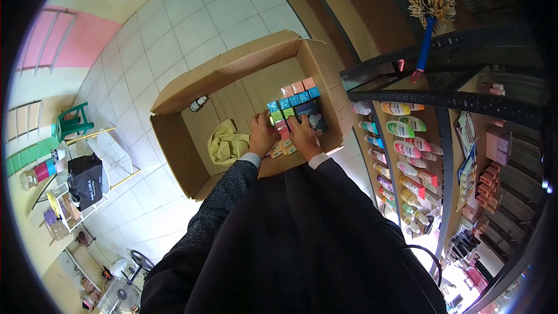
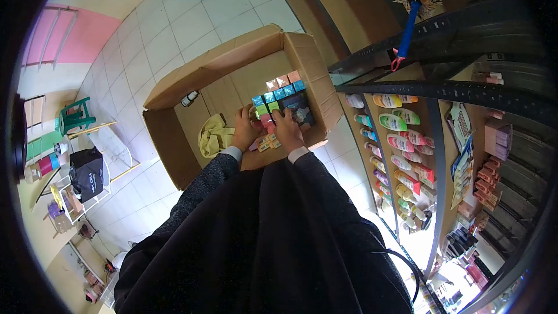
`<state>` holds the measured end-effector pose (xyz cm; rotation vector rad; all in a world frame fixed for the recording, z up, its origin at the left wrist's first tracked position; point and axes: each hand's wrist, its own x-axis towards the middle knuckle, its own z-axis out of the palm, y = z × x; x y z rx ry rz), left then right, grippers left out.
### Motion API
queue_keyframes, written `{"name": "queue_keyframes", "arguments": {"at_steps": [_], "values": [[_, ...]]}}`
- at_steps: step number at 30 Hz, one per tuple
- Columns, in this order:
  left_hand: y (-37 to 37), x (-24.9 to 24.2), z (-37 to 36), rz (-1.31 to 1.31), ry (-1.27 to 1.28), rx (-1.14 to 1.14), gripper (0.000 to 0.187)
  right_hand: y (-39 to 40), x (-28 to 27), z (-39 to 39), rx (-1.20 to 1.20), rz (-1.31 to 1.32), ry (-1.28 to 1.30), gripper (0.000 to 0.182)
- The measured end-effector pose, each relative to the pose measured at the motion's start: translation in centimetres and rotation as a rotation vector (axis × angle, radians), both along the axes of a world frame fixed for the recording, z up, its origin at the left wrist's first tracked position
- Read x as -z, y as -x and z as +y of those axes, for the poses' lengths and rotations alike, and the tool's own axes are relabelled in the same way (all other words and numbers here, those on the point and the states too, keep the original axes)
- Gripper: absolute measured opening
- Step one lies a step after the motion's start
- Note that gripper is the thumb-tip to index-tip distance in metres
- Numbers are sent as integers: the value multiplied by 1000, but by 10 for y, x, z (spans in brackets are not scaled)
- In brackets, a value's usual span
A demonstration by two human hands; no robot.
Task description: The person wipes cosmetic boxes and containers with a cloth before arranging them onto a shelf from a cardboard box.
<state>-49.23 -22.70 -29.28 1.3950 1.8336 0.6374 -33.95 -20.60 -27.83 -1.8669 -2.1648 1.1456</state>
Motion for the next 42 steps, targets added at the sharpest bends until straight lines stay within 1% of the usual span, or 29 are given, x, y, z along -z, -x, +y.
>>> {"name": "queue_keyframes", "arguments": {"at_steps": [5,9,11,13,14,15,16,17,19,20,21,22,23,24,25,26,27,28,29,31,33,34,35,36,37,39,40,41,42], "values": [[-1,-2,-3,-24,23,-30,79,-6,25,-8,40,-43,-46,39],[-2,-16,-5,39,-74,-20,77,-13,8,4,72,-126,-83,37],[-3,-28,-3,40,-118,-19,76,-25,-5,10,82,-87,-109,35],[-4,-39,0,28,-264,80,78,-38,-25,18,96,-50,-147,33],[-10,-47,1,21,-274,91,78,-45,-40,19,136,20,-86,33],[-19,-63,2,-14,-296,201,81,-51,-52,18,178,91,-23,32],[-28,-75,3,-47,-321,313,84,-54,-53,18,219,130,-45,36],[-37,-82,6,-53,-336,328,84,-58,-54,17,233,126,-62,36],[-52,-90,10,42,-356,576,91,-60,-72,15,263,316,-63,38],[-57,-88,12,71,-361,586,93,-63,-80,14,278,314,-78,38],[-60,-95,15,67,-373,604,93,-65,-97,12,276,359,-30,38],[-62,-102,17,-45,-257,563,93,-67,-108,8,274,404,16,37],[-64,-110,22,-153,-145,527,93,-68,-115,5,294,402,-5,37],[-63,-114,21,-5,-241,611,90,-69,-122,-2,303,460,-48,41],[-62,-115,18,-8,-263,638,90,-70,-134,-7,311,516,-97,45],[-62,-118,12,-198,-201,593,84,-74,-148,-13,334,510,-127,45],[-64,-122,6,-385,-131,552,78,-78,-174,-18,454,695,139,51],[-68,-130,-2,-624,-10,429,70,-80,-191,-27,564,884,406,58],[-73,-138,-11,-856,123,304,62,-82,-191,-39,589,891,367,58],[-86,-179,-24,-1305,282,193,49,-87,-185,-63,384,709,-37,67],[-93,-193,-35,-1161,404,172,40,-91,-235,-87,274,637,-64,66],[-102,-195,-38,-1166,416,241,40,-91,-235,-101,273,535,-279,64],[-115,-197,-41,-1173,338,159,39,-92,-233,-113,272,414,-484,62],[-130,-199,-47,-1181,265,74,37,-94,-231,-124,321,383,-514,62],[-144,-207,-53,-1191,283,134,37,-98,-228,-133,363,309,-525,61],[-167,-229,-71,-1225,224,139,40,-120,-237,-151,439,220,-552,60],[-178,-234,-78,-1253,229,178,44,-133,-248,-161,481,254,-556,57],[-192,-239,-87,-1258,239,217,44,-147,-257,-172,519,291,-559,54],[-205,-251,-98,-1220,197,319,44,-159,-266,-185,547,277,-576,54]]}}
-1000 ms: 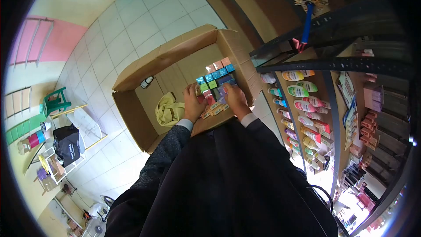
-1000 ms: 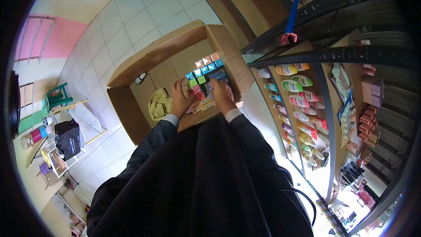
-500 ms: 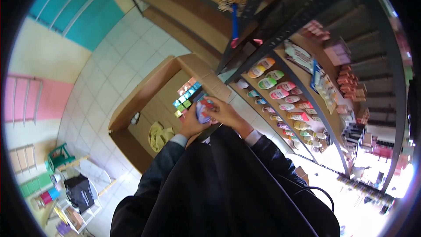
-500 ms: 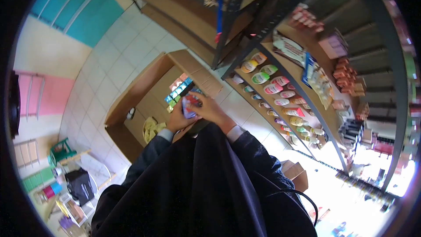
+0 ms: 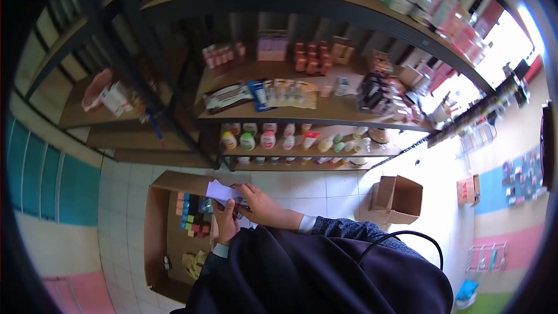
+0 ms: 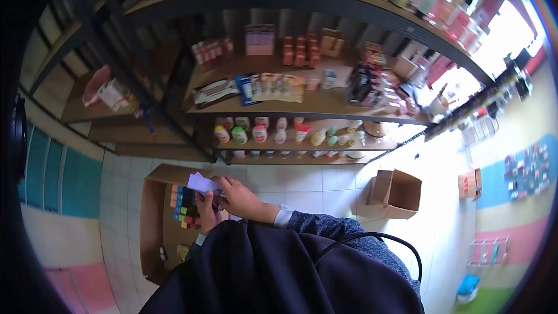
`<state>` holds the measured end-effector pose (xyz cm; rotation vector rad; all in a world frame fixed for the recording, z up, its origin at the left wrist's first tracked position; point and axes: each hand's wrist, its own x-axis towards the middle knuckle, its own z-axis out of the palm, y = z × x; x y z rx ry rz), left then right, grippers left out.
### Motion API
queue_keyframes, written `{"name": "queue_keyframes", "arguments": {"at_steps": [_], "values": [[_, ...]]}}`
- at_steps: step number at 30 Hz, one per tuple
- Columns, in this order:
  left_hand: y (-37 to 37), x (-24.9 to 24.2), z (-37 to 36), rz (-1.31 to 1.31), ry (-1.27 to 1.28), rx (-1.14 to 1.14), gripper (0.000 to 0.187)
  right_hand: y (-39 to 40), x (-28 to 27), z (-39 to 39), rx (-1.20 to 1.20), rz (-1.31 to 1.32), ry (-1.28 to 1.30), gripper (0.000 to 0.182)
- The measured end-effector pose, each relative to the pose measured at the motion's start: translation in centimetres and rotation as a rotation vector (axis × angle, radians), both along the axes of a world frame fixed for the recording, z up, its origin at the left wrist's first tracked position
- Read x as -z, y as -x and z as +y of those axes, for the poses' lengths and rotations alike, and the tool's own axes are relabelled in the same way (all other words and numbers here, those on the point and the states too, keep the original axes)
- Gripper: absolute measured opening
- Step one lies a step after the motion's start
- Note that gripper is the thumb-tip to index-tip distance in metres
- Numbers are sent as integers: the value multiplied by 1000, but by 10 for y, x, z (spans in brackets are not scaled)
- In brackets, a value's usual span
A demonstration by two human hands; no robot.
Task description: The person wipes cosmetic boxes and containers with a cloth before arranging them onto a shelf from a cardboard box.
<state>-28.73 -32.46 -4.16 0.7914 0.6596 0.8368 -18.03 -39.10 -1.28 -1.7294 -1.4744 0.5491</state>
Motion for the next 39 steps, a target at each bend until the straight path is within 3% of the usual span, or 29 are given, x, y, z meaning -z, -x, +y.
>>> {"name": "queue_keyframes", "arguments": {"at_steps": [3,5,6,7,9,10,13,15,21,23,25,27,29,31,33,35,39], "values": [[-41,-6,-29,-41,-102,74,45,-37,-15,-42,177,173,-5,50],[-63,-12,-48,-64,77,273,39,-60,-17,-73,256,381,-19,48],[-79,-15,-60,-46,104,264,35,-70,-18,-86,256,626,-62,47],[-94,-18,-74,-71,81,281,36,-83,-20,-103,247,629,-63,47],[-112,-28,-96,-77,49,365,35,-112,-36,-139,381,1394,-110,43],[-121,-23,-104,-64,58,349,35,-124,-43,-153,359,1375,-158,40],[-142,-20,-129,77,-346,376,38,-146,-67,-185,290,1282,-251,33],[-159,-63,-147,-177,229,406,40,-154,-72,-198,294,1244,-294,33],[-173,-67,-157,-98,82,342,39,-166,-71,-220,216,1092,-261,42],[-167,-69,-154,-38,38,270,41,-172,-68,-216,150,1438,-253,51],[-163,-71,-153,-3,16,239,38,-168,-64,-207,150,1503,-272,41],[-154,-69,-146,4,39,216,35,-168,-51,-195,299,1040,-88,35],[-143,-62,-138,-20,92,197,34,-163,-48,-179,294,1037,-28,31],[-129,-57,-124,-64,108,160,35,-155,-47,-160,208,1282,-16,39],[-114,-55,-108,-102,127,140,35,-149,-35,-135,208,1292,37,38],[-98,-57,-90,-16,197,87,31,-140,-32,-108,172,1122,137,37],[-66,-46,-52,41,219,69,29,-122,-33,-60,45,1132,118,40]]}}
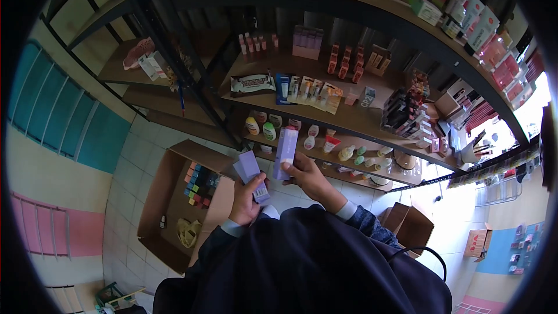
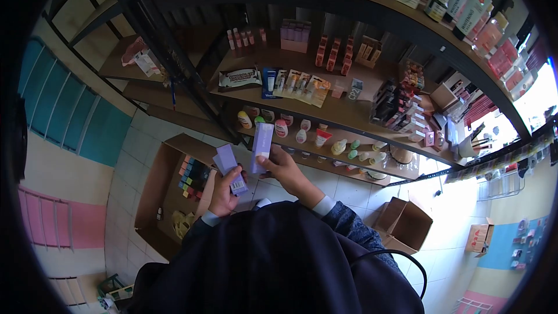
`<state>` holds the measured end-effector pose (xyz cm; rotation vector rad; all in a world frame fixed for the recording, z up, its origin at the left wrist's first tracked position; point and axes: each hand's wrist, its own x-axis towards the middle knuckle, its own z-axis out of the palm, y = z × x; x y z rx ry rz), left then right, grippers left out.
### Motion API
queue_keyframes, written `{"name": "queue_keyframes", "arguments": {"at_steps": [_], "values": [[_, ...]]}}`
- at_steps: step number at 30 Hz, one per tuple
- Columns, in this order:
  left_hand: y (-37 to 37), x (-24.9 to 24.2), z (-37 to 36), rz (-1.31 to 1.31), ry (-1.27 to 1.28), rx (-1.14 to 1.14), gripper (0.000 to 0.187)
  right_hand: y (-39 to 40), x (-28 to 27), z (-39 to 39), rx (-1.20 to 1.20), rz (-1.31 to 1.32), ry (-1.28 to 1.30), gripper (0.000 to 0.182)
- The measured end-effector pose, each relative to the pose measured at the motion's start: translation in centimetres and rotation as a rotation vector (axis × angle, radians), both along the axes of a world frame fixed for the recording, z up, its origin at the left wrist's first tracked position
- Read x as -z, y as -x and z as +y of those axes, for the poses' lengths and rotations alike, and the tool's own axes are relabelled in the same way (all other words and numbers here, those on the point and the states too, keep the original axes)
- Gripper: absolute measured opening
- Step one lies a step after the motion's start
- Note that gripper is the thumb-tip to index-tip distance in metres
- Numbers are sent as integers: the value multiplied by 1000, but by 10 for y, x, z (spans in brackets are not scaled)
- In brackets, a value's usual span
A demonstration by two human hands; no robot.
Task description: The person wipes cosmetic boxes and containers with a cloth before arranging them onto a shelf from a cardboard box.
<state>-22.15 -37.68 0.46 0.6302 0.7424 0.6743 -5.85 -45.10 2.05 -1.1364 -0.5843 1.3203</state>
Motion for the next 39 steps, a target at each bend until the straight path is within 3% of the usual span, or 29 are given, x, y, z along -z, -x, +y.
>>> {"name": "queue_keyframes", "arguments": {"at_steps": [2,5,8,10,15,18,22,24,29,34,37,39], "values": [[12,13,20,-63,-53,13,31,6,-5,19,-47,36,-31,47],[12,-5,37,-59,-75,-28,33,18,-5,41,-31,-92,-129,49],[15,-11,55,-45,-197,174,38,23,-2,51,110,-56,-80,48],[12,-7,63,-59,-189,238,42,23,4,56,119,-393,-166,48],[-2,1,74,76,-236,231,47,22,-6,50,210,-222,-136,45],[-10,-3,72,85,-290,251,47,10,-4,46,229,-395,-203,44],[-24,1,67,73,-270,270,48,-17,-21,32,337,-320,-198,41],[-30,6,62,43,-294,287,49,-35,-24,24,313,-163,-146,40],[-53,5,33,46,-295,193,50,-69,-13,-6,367,-309,-117,30],[-81,5,2,42,-303,123,46,-110,8,-56,261,-546,-126,29],[-100,-3,-16,60,-297,175,41,-132,7,-87,228,-456,-39,31],[-113,3,-27,146,-314,282,39,-142,5,-99,242,-424,-117,35]]}}
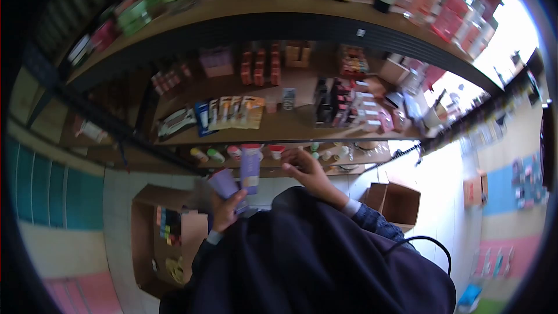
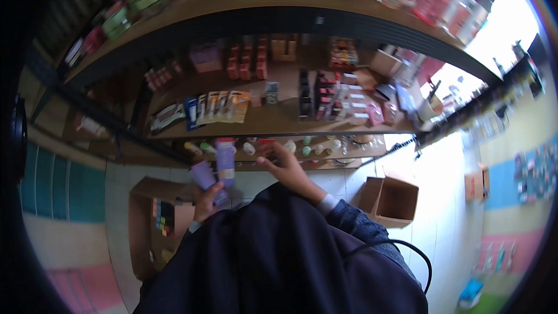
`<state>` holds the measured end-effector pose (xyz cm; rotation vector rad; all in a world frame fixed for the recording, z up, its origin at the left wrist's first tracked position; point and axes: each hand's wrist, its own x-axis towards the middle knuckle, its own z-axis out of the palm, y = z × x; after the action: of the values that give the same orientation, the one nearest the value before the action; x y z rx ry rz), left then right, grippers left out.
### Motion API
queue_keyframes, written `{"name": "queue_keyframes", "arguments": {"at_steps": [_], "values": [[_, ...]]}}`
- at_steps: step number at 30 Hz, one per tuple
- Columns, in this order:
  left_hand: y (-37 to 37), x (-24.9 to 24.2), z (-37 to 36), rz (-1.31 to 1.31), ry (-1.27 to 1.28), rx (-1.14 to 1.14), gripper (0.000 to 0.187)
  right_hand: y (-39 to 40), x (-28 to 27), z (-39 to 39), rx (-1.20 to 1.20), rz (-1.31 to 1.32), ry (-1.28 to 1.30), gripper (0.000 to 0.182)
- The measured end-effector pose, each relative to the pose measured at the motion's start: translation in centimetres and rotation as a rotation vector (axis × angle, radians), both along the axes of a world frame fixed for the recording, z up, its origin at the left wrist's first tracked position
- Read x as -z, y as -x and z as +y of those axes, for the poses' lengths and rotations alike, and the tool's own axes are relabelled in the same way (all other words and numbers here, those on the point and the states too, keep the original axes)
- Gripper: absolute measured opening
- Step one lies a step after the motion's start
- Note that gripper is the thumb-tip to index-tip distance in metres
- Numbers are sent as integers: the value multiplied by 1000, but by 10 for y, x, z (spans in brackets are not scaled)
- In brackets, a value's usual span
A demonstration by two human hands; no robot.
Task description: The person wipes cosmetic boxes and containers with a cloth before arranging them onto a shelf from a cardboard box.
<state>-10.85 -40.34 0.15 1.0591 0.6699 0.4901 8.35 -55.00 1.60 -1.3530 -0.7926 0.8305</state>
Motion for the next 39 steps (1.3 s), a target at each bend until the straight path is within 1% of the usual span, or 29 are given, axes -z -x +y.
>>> {"name": "queue_keyframes", "arguments": {"at_steps": [1,2,3,4,5,7,8,12,14,15,17,18,19,21,22,23,24,26,27,29,30,32,33,35,36,38,39], "values": [[-6,3,-5,-17,-23,47,40,-4,-3,-2,43,14,-75,39],[-12,5,-10,-33,-46,96,41,-7,-9,-1,-11,21,-79,39],[-19,5,-17,-29,-51,45,41,-8,-16,0,-26,29,-112,43],[-26,5,-25,0,-63,47,41,-8,-19,3,-38,37,-143,48],[-30,7,-31,28,-73,53,42,-8,-18,7,-80,42,-143,48],[-36,13,-43,-7,-82,-37,41,-6,-16,12,-193,-105,2,55],[-36,15,-46,-43,-92,-82,40,-7,-5,14,-254,-106,131,59],[-22,14,-50,-34,-13,-151,38,7,-3,27,-324,-67,158,53],[-9,25,-43,-45,-3,-183,39,10,14,35,-209,74,-24,42],[-2,26,-40,-42,-1,-178,39,6,12,39,-204,76,-22,42],[10,25,-34,-10,-34,-231,37,-18,1,53,97,-771,4,38],[12,18,-32,-44,-14,-299,21,-32,-11,61,151,-978,8,39],[15,17,-29,-43,-11,-288,21,-47,-22,69,206,-1184,14,42],[24,15,-20,-69,-14,-335,23,-76,-29,91,264,-1278,49,43],[29,14,-17,-79,1,-345,28,-91,-24,103,316,-1342,111,43],[32,12,-14,-80,3,-337,28,-106,-17,113,366,-1403,175,43],[36,11,-10,-82,36,-355,31,-119,-15,122,371,-1402,183,43],[47,9,-2,-77,70,-364,34,-141,-13,135,157,-1291,604,42],[52,9,3,-59,60,-354,36,-151,-10,141,164,-1288,612,42],[60,9,12,-41,58,-334,38,-167,-2,149,37,-1365,690,34],[63,8,16,-20,63,-336,39,-173,-1,152,41,-1363,702,34],[68,9,24,-3,73,-328,40,-184,0,153,-88,-1502,719,29],[70,9,27,-27,78,-340,40,-182,-7,151,-84,-1505,729,29],[71,10,31,-53,84,-361,40,-178,-22,151,-190,-1470,698,33],[71,10,33,-57,86,-373,40,-182,-18,154,-197,-1476,690,33],[73,13,38,-61,85,-405,41,-196,-4,155,-232,-1457,719,41],[73,17,41,-63,80,-380,41,-199,-5,155,-245,-1463,705,41]]}}
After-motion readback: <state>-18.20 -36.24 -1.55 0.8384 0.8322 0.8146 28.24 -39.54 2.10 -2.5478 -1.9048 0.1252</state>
